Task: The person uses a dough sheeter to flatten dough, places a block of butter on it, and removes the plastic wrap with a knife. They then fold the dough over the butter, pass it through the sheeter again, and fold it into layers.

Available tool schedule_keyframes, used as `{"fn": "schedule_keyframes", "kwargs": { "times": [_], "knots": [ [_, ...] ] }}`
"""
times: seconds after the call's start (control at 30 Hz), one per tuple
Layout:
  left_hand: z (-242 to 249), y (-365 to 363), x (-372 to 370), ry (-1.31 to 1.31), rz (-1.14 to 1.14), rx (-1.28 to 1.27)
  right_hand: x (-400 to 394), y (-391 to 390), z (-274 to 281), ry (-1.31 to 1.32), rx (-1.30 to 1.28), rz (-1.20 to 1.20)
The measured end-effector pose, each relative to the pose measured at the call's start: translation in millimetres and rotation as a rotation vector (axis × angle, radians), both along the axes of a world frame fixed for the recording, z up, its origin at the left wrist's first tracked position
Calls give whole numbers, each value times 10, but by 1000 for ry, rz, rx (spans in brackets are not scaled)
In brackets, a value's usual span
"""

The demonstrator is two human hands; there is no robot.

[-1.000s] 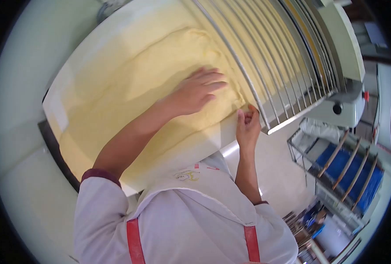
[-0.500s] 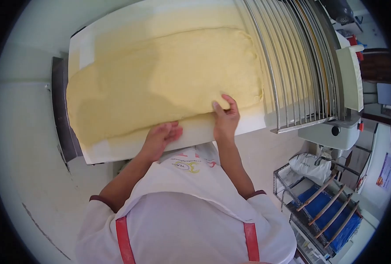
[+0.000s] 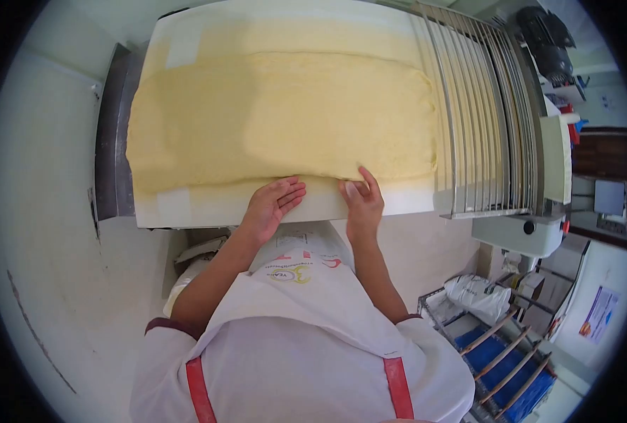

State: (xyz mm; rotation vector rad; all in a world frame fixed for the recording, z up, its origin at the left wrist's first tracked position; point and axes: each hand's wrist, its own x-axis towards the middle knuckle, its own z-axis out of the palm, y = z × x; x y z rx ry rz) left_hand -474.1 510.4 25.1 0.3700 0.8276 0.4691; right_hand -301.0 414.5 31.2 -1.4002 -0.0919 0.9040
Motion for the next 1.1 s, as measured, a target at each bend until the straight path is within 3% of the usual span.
{"fn": "schedule_keyframes", "kwargs": {
  "times": [0.1, 0.3, 0.4, 0.57, 0.67, 0.77, 0.87, 0.97, 1.1],
  "knots": [
    [34, -52, -301, 39, 116, 3, 288, -332, 141, -98, -70, 184],
    [-84, -328, -685, 187, 707, 83, 1436, 297, 286, -869, -164, 205],
    [-57, -363, -560, 228, 1009, 60, 1466, 1019, 297, -1317, -20, 595],
    [-90, -36, -83, 146, 1246, -64, 1293, 1825, 107, -1513, 113, 1035],
    [-94, 141, 13, 309, 1254, -141, 1149, 2054, 57, -1593, 220, 1142],
    [-21, 164, 27, 452, 1251, -41, 1046, 2070, -17, -1613, 303, 1237],
    [9, 275, -50, 203, 1435, -136, 959, 2166, -58, -1587, 308, 1336],
    [-55, 471, -373, 95, 1468, -184, 707, 2339, -83, -1615, 380, 1382],
    [-96, 809, -501, 357, 1480, -98, 191, 2668, -145, -1731, 476, 1468]
  ]
}}
